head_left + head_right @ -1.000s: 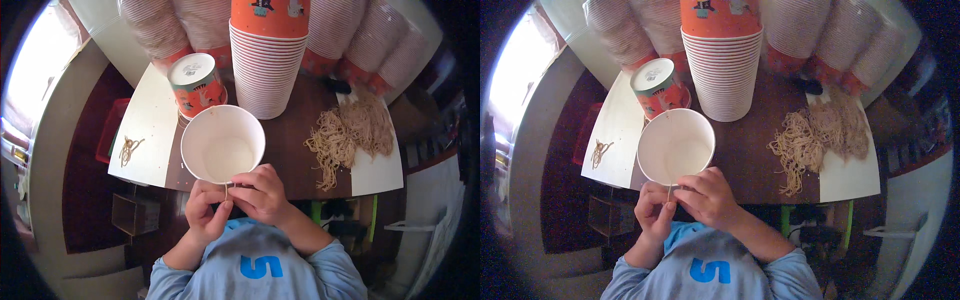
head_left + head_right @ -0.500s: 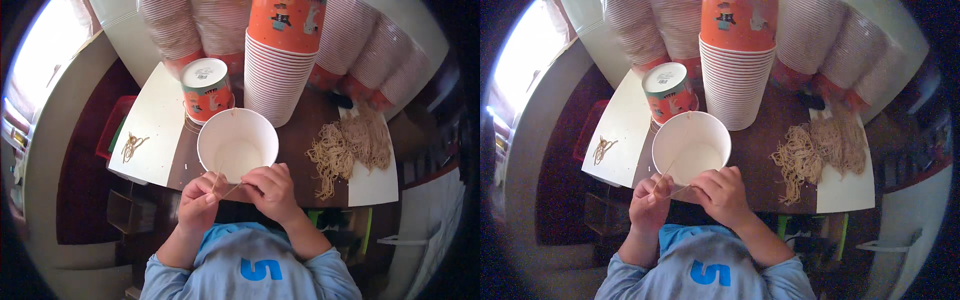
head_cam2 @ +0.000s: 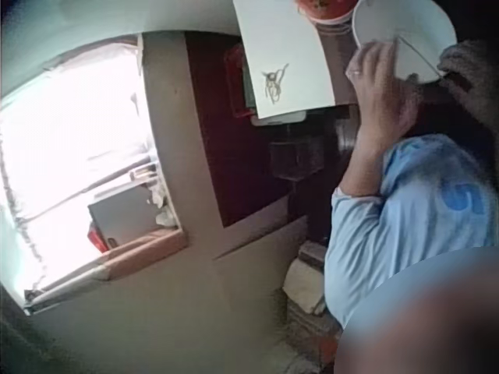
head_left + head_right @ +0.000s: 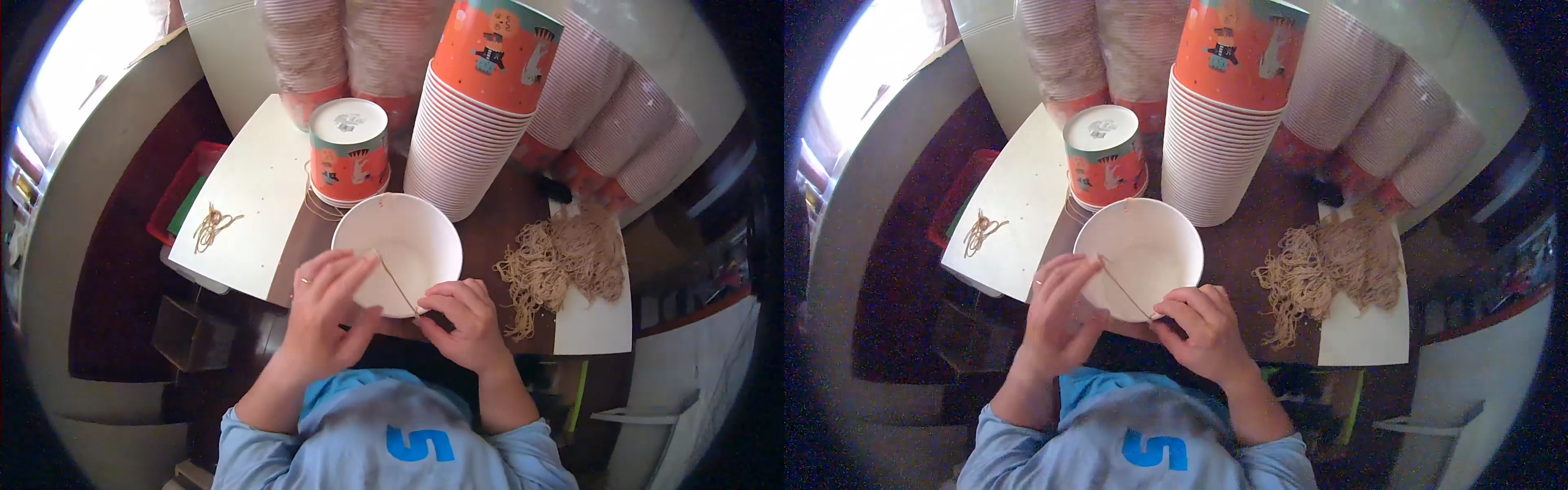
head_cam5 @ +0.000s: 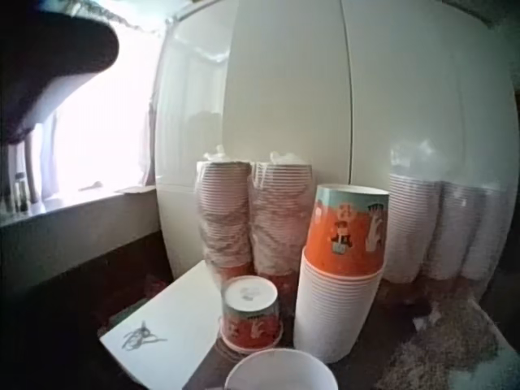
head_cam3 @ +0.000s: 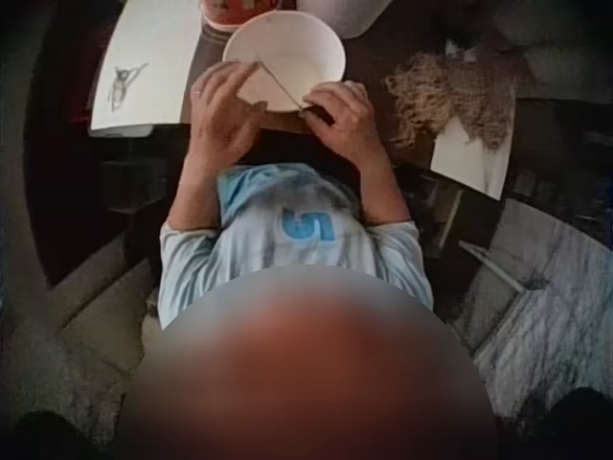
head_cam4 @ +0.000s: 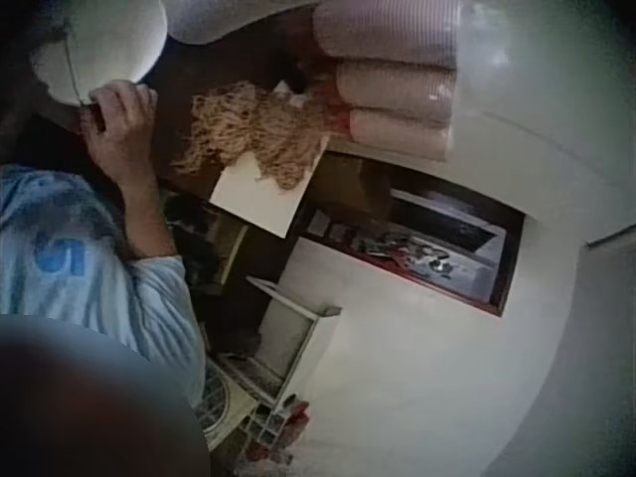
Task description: Tie rubber bands around the rim of paper cups.
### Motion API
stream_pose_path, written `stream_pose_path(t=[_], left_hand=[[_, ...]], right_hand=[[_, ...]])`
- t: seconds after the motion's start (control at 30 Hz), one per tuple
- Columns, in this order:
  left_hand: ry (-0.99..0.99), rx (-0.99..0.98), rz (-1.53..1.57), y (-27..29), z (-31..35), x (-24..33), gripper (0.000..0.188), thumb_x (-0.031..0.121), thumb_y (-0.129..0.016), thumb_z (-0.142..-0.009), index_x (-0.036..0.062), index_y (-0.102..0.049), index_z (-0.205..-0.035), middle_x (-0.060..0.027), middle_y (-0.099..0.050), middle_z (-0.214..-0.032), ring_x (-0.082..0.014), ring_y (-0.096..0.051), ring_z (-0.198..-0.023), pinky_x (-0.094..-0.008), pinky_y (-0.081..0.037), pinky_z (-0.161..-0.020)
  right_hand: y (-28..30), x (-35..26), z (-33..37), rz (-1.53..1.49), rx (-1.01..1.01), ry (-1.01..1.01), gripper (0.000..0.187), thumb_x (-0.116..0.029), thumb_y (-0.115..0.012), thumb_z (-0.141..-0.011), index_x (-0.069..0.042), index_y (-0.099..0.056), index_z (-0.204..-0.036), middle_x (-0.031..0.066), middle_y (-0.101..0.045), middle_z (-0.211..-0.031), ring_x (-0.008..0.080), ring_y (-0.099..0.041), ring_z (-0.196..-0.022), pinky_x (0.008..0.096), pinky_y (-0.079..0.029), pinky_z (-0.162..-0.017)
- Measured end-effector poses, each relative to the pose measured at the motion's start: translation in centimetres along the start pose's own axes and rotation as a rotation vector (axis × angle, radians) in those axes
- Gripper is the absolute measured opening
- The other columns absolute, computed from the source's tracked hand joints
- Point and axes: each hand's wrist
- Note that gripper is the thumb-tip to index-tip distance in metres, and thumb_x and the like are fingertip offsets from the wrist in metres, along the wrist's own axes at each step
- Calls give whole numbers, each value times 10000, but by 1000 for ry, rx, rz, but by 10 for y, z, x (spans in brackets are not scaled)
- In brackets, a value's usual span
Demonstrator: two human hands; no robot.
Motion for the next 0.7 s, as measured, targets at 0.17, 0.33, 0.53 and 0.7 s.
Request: stream_pose_path(t=[0.17,0.33,0.53,0.7], left_hand=[[278,140,154,2,1,-30,606,125,-702,-751,24,-461,-1298,-162,-529,-1213,-313,-489,-1140,-387,-407,-944],[635,296,679,-24,18,-48,539,163,-562,-912,48,-332,-1385,-123,-413,-1319,-172,-477,-1121,-331,-414,-933],[825,343,963,-46,56,-64,500,359,-464,-956,62,-373,-1348,-76,-472,-1282,-165,-429,-1207,-315,-370,-981],[777,231,1268,-11,58,-53,675,498,-450,-923,46,-280,-1395,-95,-395,-1382,-217,-421,-1250,-368,-373,-1020]], right_hand=[[21,14,-9,-249,168,-233,413,-139,-746,-706,-46,-601,-1081,79,-577,-1031,130,-511,-689,249,-429,-551],[10,54,-55,-37,-40,-453,535,-237,-751,-721,-3,-559,-1161,91,-597,-1004,122,-538,-659,270,-468,-616],[3,60,-91,-63,-275,-410,301,-195,-646,-792,-2,-627,-1024,159,-664,-887,278,-644,-863,372,-501,-753],[10,19,-85,-133,182,139,415,17,-556,-752,-12,-556,-1165,174,-612,-1100,349,-597,-1018,410,-476,-883]])
Point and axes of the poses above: each hand's wrist, its own z-axis away from the middle knuckle, its own y-axis out of the back of the hand, x = y × z
